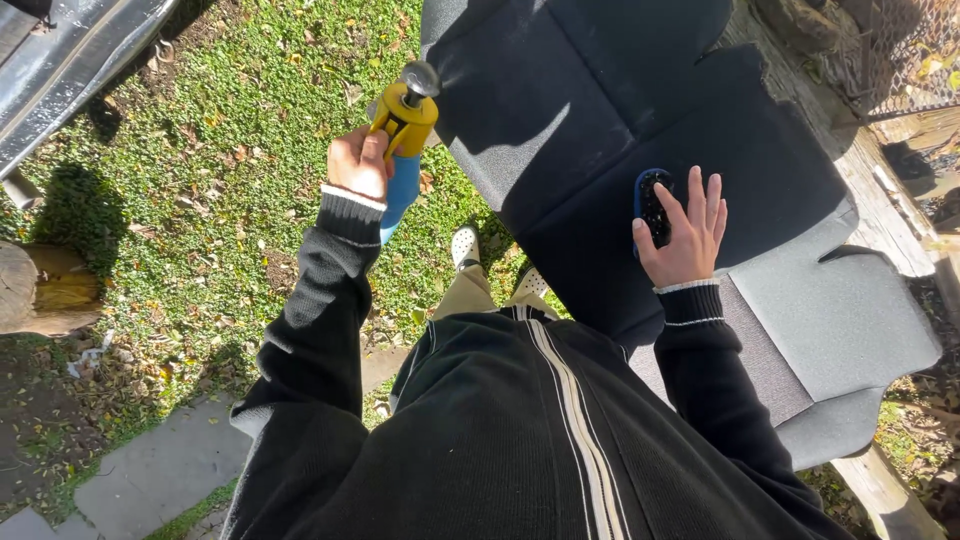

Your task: Cleaning a detached car seat by spraying cleaning solution and scrubbing with a brush.

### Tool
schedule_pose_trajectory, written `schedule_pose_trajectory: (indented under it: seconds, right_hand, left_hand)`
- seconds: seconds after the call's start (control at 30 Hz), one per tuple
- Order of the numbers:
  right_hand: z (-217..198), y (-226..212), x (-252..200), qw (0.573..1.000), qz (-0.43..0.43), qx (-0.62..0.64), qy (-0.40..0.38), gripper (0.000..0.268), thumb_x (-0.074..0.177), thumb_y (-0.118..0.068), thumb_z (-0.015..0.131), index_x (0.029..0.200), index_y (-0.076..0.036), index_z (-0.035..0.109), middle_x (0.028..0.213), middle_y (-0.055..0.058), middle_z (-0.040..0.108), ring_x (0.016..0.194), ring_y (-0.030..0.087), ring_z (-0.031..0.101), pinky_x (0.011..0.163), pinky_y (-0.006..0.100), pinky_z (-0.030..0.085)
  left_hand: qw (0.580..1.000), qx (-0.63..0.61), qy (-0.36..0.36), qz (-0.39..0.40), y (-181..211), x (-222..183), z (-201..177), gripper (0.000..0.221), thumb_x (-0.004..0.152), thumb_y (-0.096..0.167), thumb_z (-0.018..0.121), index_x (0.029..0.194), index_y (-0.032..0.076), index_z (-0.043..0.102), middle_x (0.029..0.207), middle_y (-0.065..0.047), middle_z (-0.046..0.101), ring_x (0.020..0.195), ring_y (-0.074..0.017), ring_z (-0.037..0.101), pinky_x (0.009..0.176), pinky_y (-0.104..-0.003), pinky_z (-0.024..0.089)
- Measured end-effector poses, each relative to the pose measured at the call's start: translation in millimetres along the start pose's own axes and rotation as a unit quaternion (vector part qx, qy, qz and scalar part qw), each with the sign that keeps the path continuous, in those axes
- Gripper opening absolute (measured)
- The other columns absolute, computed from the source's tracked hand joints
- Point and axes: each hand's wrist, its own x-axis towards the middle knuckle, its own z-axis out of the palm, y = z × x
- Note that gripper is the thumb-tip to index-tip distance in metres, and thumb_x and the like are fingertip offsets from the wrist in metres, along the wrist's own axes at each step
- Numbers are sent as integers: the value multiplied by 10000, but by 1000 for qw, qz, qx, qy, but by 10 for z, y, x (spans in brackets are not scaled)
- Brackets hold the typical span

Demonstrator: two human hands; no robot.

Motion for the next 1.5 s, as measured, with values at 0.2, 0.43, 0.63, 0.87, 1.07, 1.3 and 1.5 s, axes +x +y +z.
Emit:
schedule_pose_trajectory:
  seconds: [0.2, 0.43, 0.63, 0.87, 1.07, 1.3, 1.5]
  right_hand:
    - [1, 64, -98, 1000, 4, 0, 10, 603, 1036, -503, 671, 1520, -144, 643, 1766, 180, 293, 1628, 429, 116, 1272, 619, 105]
    - [1, 147, -236, 1000, 16, -5, 23, 593, 1022, -461, 707, 1518, -141, 651, 1765, 173, 295, 1629, 415, 120, 1273, 612, 111]
    - [-10, 179, -277, 999, 15, -10, 35, 586, 1011, -444, 718, 1508, -139, 658, 1761, 177, 308, 1628, 414, 140, 1270, 610, 135]
    - [86, 214, -265, 999, 13, -11, 39, 585, 1006, -451, 716, 1506, -150, 662, 1767, 172, 302, 1633, 402, 131, 1276, 600, 123]
    - [93, 182, -229, 999, 21, -4, 39, 581, 1007, -442, 719, 1502, -142, 668, 1766, 180, 306, 1633, 410, 132, 1277, 600, 114]
    - [123, 194, -209, 999, 26, -1, 32, 599, 1004, -461, 711, 1507, -140, 660, 1771, 175, 302, 1638, 404, 134, 1280, 595, 120]
    - [158, 176, -185, 999, 32, -6, 27, 605, 1002, -461, 714, 1511, -139, 652, 1771, 184, 300, 1636, 414, 138, 1281, 597, 121]
  left_hand:
    - [999, -24, -2, 35, 206, 0, 108, 351, 960, 237, 537, 685, 124, 724, 485, -65, 573, 522, -274, 619, 623, -386, 503]
    - [998, -29, -52, 8, 197, -339, 479, 380, 933, 254, 551, 584, 160, 667, 441, -25, 538, 486, -245, 590, 612, -372, 501]
    - [991, -52, -125, -20, 378, -772, 718, 465, 965, 225, 558, 520, 96, 607, 460, -87, 561, 507, -295, 585, 629, -381, 491]
    - [975, -69, -210, -18, 477, -767, 1045, 476, 994, 220, 529, 545, 92, 622, 460, -63, 568, 441, -245, 553, 562, -346, 496]
    - [986, -64, -150, -30, 633, -508, 995, 432, 990, 244, 546, 618, 77, 689, 465, -48, 569, 471, -241, 563, 598, -370, 502]
    - [997, -40, -69, 12, 450, -7, 694, 355, 986, 236, 527, 744, 127, 762, 483, -18, 586, 492, -227, 592, 613, -351, 513]
    - [997, -54, -10, 61, 390, 394, 541, 358, 978, 240, 522, 740, 137, 769, 471, -4, 578, 448, -197, 579, 565, -355, 491]
